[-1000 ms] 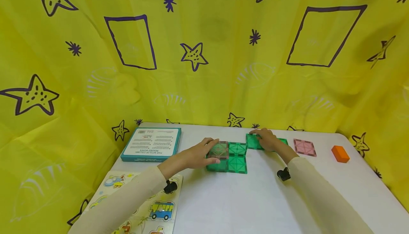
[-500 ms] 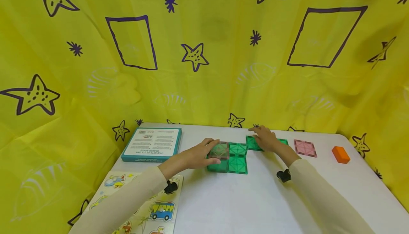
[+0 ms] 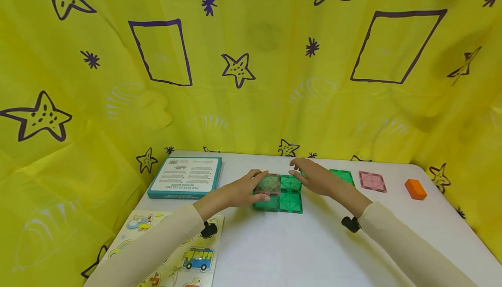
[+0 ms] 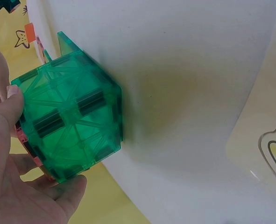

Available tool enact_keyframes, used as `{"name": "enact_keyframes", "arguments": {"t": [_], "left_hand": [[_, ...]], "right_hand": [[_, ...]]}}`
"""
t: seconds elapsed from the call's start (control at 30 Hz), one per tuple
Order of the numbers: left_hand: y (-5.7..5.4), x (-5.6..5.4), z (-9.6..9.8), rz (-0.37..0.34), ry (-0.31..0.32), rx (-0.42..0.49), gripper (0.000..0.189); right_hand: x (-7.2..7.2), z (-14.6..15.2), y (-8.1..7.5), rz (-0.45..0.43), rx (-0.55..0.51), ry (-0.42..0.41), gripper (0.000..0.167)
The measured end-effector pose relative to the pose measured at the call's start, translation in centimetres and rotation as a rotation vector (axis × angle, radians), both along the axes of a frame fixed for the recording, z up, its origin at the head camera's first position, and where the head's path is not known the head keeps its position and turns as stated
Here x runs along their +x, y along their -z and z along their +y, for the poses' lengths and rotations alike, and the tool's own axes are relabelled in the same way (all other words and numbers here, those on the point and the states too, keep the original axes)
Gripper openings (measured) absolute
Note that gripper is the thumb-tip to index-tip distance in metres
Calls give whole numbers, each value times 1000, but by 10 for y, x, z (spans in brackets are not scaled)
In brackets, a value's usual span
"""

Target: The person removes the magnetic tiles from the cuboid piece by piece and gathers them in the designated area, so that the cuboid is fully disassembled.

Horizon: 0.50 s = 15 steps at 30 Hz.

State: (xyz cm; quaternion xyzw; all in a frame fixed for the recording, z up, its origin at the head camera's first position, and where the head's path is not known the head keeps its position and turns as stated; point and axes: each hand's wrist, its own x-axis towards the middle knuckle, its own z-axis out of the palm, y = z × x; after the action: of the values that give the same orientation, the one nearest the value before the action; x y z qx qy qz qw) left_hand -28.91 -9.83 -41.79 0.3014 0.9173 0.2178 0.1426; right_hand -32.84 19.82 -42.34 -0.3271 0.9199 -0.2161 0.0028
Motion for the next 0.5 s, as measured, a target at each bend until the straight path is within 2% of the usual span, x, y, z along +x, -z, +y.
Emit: {"name": "enact_keyframes", "arguments": {"t": [0.23, 0.4, 0.5], "left_hand": [[1, -1, -1, 0, 0, 5, 83], [1, -1, -1, -4, -6, 8, 83], [1, -2, -1, 2, -2, 10, 83]], "right_hand": [[15, -4, 3, 157, 92, -105, 40], [16, -4, 10, 301, 104, -168, 44], [15, -2, 14, 356, 94, -196, 46]]}}
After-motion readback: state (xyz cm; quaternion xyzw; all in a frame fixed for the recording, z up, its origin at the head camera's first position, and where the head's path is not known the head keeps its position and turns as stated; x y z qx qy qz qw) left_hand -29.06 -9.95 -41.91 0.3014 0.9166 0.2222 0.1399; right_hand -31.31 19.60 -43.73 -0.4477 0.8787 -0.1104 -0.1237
